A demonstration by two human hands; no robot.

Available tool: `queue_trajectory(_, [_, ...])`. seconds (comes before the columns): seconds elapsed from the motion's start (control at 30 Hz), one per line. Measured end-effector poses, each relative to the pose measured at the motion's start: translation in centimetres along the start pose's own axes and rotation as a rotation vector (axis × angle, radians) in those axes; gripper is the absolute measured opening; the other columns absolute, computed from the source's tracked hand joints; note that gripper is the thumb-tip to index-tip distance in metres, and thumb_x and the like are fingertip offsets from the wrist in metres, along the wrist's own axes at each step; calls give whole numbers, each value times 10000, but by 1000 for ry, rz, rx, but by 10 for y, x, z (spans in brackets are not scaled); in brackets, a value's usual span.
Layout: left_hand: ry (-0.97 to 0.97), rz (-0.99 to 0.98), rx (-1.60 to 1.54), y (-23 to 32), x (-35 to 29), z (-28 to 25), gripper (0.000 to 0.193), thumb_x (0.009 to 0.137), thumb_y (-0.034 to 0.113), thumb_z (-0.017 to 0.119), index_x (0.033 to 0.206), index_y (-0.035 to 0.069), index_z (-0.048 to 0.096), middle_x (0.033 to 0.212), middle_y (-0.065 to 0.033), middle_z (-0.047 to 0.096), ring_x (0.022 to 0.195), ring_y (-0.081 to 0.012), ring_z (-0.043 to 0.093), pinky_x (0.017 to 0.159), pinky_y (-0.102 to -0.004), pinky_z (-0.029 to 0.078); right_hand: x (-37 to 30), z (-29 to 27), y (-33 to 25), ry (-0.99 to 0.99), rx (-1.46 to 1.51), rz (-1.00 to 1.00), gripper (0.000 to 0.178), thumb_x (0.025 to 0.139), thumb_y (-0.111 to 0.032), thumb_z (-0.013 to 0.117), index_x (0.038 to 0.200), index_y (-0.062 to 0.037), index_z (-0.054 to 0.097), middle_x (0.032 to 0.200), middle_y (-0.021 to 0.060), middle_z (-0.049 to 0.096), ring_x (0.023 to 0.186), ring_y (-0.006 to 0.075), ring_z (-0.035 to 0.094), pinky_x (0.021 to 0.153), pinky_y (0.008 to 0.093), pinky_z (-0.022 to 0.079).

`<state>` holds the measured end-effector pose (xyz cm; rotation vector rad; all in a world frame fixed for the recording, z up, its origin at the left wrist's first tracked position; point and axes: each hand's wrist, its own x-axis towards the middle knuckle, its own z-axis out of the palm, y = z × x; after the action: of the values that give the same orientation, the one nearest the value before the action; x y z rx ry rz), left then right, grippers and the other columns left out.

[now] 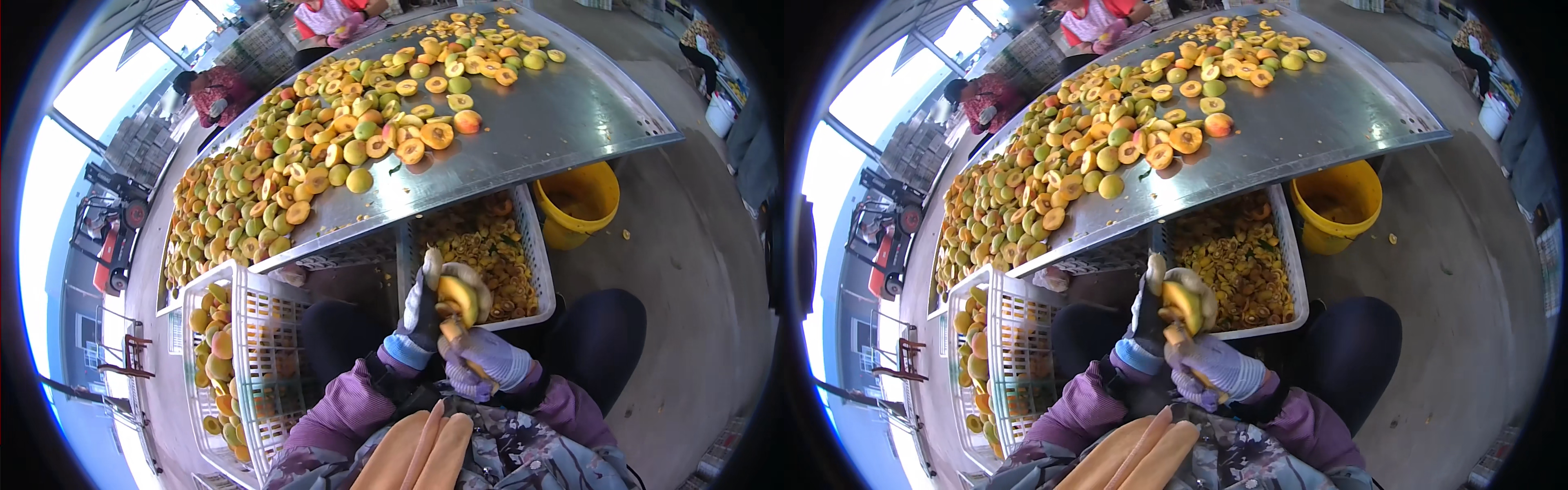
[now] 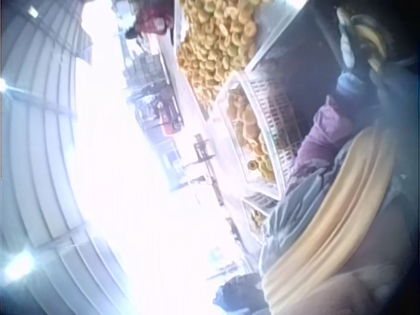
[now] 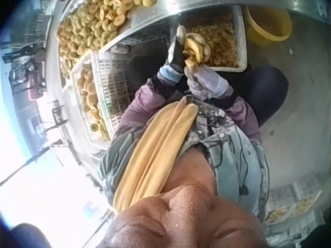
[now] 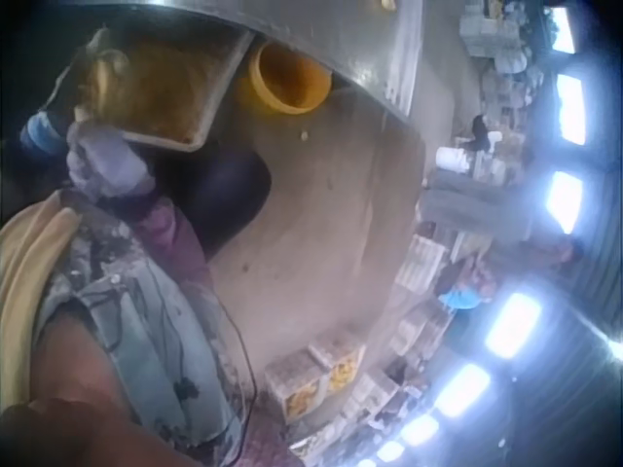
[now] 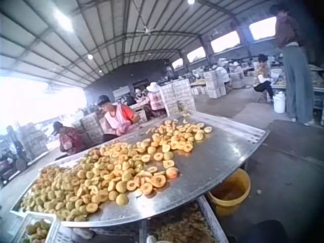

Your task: The person picks up peaches from a pile on a metal table, cuts each peach in half with a knife, removes the pit by hand, and places the peach halves and pits into separate bins or crates.

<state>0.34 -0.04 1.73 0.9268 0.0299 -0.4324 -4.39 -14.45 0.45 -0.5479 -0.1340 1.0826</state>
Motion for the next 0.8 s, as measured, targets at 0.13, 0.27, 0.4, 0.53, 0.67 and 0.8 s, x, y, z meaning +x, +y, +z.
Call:
queue_trajectory(0.13, [264, 208, 8, 8, -12, -32, 669, 943, 594, 316, 1087, -10, 564, 982, -147, 645, 848, -223, 633, 771, -328, 516, -4, 2, -1, -50, -14, -95, 328, 924, -386, 543, 821, -84, 465, 524, 26, 450, 357, 110, 397, 337, 244, 325])
queue_trajectory(0.27, [423, 544, 316, 56, -63, -62, 457, 966, 395, 453, 1142, -10, 571, 1011, -113, 642, 917, -183, 614, 833, -314, 495, 33, -70, 29, 648, 446, -177, 262, 925, -376, 534, 812, -142, 500, 517, 5, 437, 388, 135, 411, 361, 293, 330])
queue_trajectory(0.4, [1178, 995, 1200, 120, -157, -109, 183, 904, 37, 525, 1028, -10, 652, 949, -101, 667, 864, -154, 617, 801, -287, 491, 26, -85, 38, 730, 351, -173, 286, 903, -416, 558, 779, -164, 503, 534, -23, 464, 390, 131, 429, 357, 299, 340])
queue_trajectory(0.53, [1760, 482, 1771, 174, -265, -112, 230, 846, 164, 605, 1035, 41, 650, 1055, -181, 631, 965, -299, 614, 870, -360, 474, 21, -60, 23, 773, 303, -136, 264, 899, -390, 574, 797, -159, 497, 552, -33, 489, 382, 109, 457, 345, 282, 373])
queue_trajectory(0.67, [1765, 521, 1575, 200, -252, -103, 255, 874, 155, 608, 1107, 54, 617, 866, -105, 634, 745, -144, 591, 675, -316, 477, 25, -58, 17, 798, 197, -225, 237, 906, -345, 563, 823, -138, 484, 566, -8, 485, 370, 129, 446, 333, 285, 375])
queue_trajectory(0.8, [1242, 546, 1571, 201, -127, -129, 296, 832, 217, 651, 1098, 88, 628, 947, -167, 661, 851, -269, 645, 790, -369, 494, 22, -44, 3, 801, -38, -297, 192, 914, -231, 511, 842, -62, 453, 547, 40, 456, 357, 158, 436, 322, 287, 374])
